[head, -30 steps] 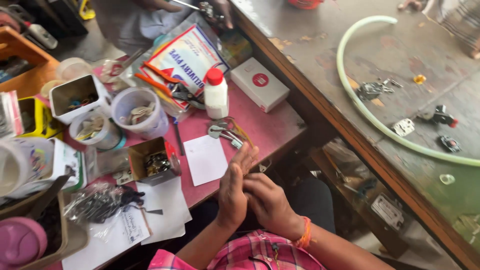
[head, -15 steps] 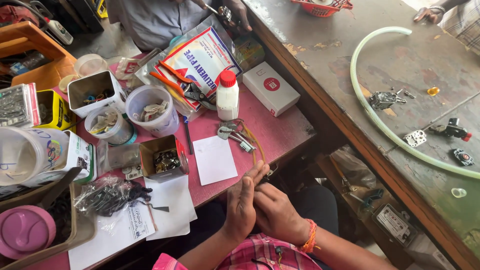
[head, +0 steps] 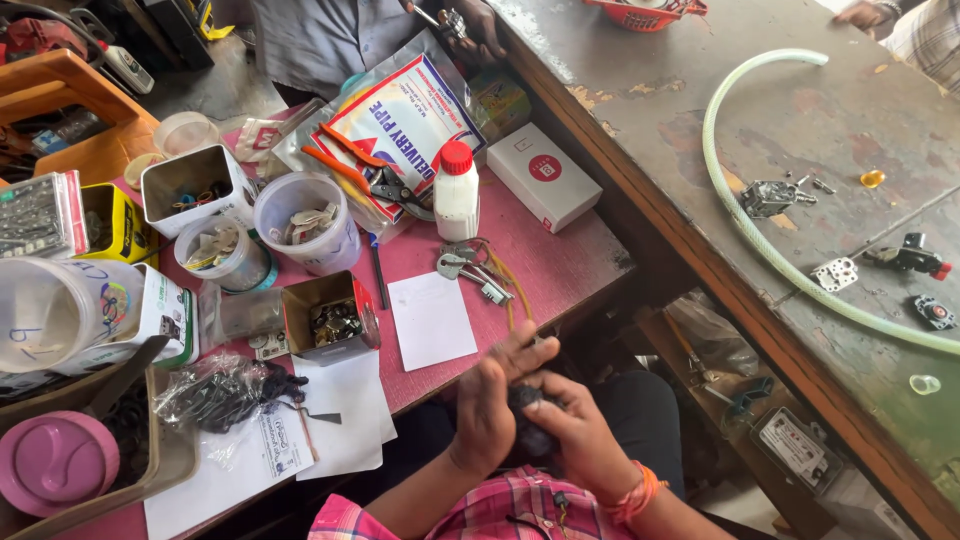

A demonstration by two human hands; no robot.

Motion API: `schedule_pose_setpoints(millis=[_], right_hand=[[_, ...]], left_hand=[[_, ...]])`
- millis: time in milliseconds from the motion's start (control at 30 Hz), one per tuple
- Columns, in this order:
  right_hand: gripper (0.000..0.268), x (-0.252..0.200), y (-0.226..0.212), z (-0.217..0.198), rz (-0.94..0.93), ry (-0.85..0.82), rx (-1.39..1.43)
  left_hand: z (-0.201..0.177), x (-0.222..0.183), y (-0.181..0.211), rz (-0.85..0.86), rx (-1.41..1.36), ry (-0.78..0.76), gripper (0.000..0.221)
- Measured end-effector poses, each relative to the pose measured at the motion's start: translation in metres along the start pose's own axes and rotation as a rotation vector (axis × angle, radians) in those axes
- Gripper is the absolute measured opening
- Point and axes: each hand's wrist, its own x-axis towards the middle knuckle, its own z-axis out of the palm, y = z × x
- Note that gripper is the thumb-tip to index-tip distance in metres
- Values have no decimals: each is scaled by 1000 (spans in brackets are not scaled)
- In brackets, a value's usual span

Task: The person sits at a cluttered workbench and assembles small mechanical components by hand, picking parts from boxes and containers, fitting pieces together, and placing assembled parts on the bench. A coworker works on similar parts nearby with a screwdriver.

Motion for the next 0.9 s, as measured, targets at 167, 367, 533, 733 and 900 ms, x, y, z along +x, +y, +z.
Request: schedule_pose_setpoints(millis=[167,367,533,733,900], right_hand=[[29,0,-32,31,-1034,-165,-1650],[40,5,-50,40,-1126,-448,-1710],[32,9,-47,32,-1129,-367,-1792],[24,14,-33,24,-1126,-136,-1668],[15,12,-13,6,-606,40,-1061]], left_hand=[[9,7,-2,-611,-663,367,80],[-2,17,11,-765,-768,447,78],[8,13,3,-645,-586,356,74],[14,17,31,-212,-160,225,74],[0,17,30,143,275,46,72]])
